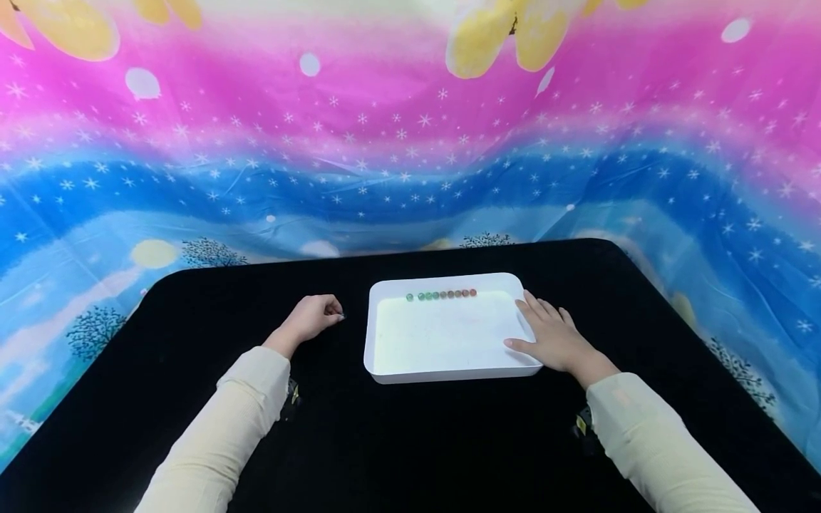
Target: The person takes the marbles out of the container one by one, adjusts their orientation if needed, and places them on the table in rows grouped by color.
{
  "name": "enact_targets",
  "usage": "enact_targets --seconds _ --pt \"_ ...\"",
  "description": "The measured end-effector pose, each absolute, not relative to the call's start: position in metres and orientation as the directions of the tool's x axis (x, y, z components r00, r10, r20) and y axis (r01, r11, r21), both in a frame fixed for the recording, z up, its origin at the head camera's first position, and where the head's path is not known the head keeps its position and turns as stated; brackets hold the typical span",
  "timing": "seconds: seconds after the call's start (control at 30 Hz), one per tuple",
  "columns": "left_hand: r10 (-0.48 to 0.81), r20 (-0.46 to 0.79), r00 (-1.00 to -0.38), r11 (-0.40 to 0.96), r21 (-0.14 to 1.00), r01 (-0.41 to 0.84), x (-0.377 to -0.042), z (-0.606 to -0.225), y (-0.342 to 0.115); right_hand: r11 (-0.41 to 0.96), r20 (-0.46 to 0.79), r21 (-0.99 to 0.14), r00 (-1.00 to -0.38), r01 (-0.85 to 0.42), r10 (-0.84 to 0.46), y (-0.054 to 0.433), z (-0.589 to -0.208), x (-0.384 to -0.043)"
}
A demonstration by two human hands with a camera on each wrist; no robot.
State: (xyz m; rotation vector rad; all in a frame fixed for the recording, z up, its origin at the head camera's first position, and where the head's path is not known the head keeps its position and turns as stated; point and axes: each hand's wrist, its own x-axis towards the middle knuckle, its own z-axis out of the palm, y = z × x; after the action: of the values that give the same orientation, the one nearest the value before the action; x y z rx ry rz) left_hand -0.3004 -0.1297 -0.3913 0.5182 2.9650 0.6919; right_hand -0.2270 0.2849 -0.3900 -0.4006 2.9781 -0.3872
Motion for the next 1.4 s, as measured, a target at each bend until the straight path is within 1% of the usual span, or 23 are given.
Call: enact_targets --seconds 0.57,0.7,0.97,1.23,1.4 --pt "0.336 0.024 -0.942 0.878 0.354 0.322 -0.3 -0.391 -0.125 0.93 -0.077 -0.271 -0.957 -0.249 -0.278 0.285 -0.389 -0.227" --pt "0.337 0.021 -0.941 0.878 0.353 0.322 -0.301 -0.391 -0.125 0.928 -0.072 -0.275 -0.957 -0.253 -0.282 0.285 -0.389 -0.228" --pt "0.347 0.018 -0.938 0.862 0.387 0.327 -0.303 -0.391 -0.128 0.927 -0.065 -0.277 -0.958 -0.253 -0.281 0.286 -0.39 -0.228" --pt "0.361 -0.025 -0.932 0.808 0.508 0.299 -0.303 -0.39 -0.136 0.924 -0.075 -0.29 -0.956 -0.25 -0.282 0.286 -0.392 -0.227" --pt "0.37 -0.041 -0.928 0.792 0.536 0.292 -0.302 -0.389 -0.138 0.924 -0.079 -0.294 -0.957 -0.246 -0.28 0.285 -0.391 -0.227"
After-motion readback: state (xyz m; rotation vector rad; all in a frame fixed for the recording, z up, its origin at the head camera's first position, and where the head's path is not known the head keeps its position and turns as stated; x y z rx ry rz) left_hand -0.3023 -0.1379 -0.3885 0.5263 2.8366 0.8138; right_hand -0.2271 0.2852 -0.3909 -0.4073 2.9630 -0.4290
